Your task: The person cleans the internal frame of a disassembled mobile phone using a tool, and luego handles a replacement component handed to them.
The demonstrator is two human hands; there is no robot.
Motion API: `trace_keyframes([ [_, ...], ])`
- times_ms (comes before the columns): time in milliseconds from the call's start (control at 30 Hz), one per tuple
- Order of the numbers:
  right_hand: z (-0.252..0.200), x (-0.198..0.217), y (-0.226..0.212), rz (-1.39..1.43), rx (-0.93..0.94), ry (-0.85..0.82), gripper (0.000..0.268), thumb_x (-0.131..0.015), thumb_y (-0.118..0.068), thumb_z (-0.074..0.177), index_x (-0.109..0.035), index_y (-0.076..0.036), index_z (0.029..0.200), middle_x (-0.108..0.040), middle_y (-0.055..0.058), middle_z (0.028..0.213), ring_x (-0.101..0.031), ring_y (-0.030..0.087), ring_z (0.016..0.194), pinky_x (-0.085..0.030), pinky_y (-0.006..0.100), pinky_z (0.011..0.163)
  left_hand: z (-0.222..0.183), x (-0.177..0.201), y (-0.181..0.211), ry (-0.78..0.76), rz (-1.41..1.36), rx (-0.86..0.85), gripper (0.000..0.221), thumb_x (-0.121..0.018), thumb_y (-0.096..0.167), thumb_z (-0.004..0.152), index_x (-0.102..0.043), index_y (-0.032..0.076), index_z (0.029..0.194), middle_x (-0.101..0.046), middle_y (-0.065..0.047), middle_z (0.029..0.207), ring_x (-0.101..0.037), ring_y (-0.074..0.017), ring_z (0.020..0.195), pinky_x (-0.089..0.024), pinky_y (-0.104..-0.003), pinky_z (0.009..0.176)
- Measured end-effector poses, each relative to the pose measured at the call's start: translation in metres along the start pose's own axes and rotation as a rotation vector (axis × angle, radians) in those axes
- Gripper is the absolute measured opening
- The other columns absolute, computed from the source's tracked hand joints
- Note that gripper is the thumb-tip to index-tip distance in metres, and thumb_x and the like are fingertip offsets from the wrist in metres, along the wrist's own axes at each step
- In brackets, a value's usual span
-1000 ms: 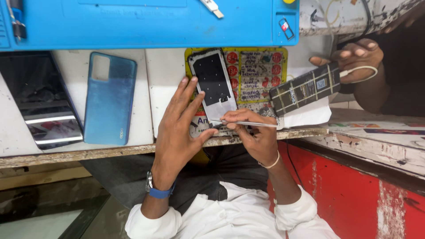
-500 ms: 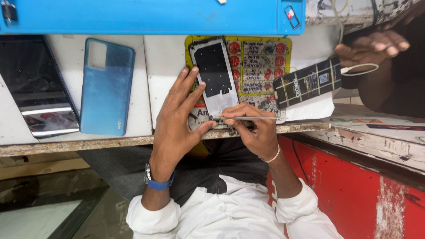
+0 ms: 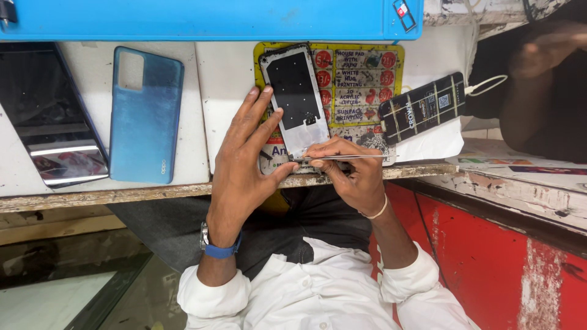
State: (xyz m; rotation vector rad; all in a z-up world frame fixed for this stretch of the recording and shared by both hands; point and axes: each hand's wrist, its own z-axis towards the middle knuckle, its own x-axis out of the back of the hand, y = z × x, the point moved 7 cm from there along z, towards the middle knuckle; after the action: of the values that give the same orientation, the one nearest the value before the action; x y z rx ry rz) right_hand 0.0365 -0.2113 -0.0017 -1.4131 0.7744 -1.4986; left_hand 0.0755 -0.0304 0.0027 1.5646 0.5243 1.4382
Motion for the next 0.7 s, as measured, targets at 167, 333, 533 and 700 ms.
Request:
trace_keyframes([
  [167, 0.0056, 0.0016, -0.0042, 0.031, 0.036, 0.011, 0.011, -0.076, 0.004, 0.091, -0.073, 0.0, 0.101, -0.077, 0.015, 0.099, -0.078, 0.023, 0.095, -0.063, 0.033, 0.083, 0.0043, 0.0017, 0.002, 0.004, 0.008, 0.009, 0.088, -0.096, 0.02, 0.059, -0.061, 0.009, 0.139, -0.04, -0.007, 0.162, -0.032, -0.029, 0.153, -0.034, -0.045, 0.126],
  [333, 0.0028, 0.0004, -0.0025, 0.015, 0.009, -0.004, 0.012, -0.076, 0.005, 0.091, -0.073, 0.0, 0.101, -0.077, 0.015, 0.1, -0.078, 0.024, 0.097, -0.062, 0.033, 0.085, 0.0006, 0.0007, 0.0018, 0.005, 0.004, 0.005, 0.089, -0.095, 0.018, 0.059, -0.06, 0.008, 0.14, -0.039, -0.007, 0.162, -0.031, -0.0291, 0.153, -0.034, -0.044, 0.126],
  [533, 0.0019, -0.0008, -0.0015, 0.002, 0.013, 0.009, 0.011, -0.074, 0.004, 0.092, -0.074, 0.0, 0.101, -0.078, 0.013, 0.1, -0.078, 0.024, 0.099, -0.063, 0.032, 0.087, 0.0005, -0.0007, 0.0018, 0.008, 0.015, 0.013, 0.088, -0.096, 0.019, 0.059, -0.061, 0.009, 0.139, -0.039, -0.007, 0.162, -0.032, -0.0291, 0.153, -0.035, -0.044, 0.126],
  [700, 0.0022, -0.0014, 0.0004, 0.021, 0.013, 0.015, 0.013, -0.071, 0.007, 0.092, -0.073, 0.0, 0.103, -0.077, 0.014, 0.102, -0.078, 0.025, 0.101, -0.063, 0.033, 0.088, 0.0002, -0.0002, 0.0027, 0.013, 0.011, 0.006, 0.088, -0.097, 0.019, 0.058, -0.062, 0.008, 0.138, -0.039, -0.007, 0.162, -0.032, -0.0288, 0.153, -0.036, -0.044, 0.126],
])
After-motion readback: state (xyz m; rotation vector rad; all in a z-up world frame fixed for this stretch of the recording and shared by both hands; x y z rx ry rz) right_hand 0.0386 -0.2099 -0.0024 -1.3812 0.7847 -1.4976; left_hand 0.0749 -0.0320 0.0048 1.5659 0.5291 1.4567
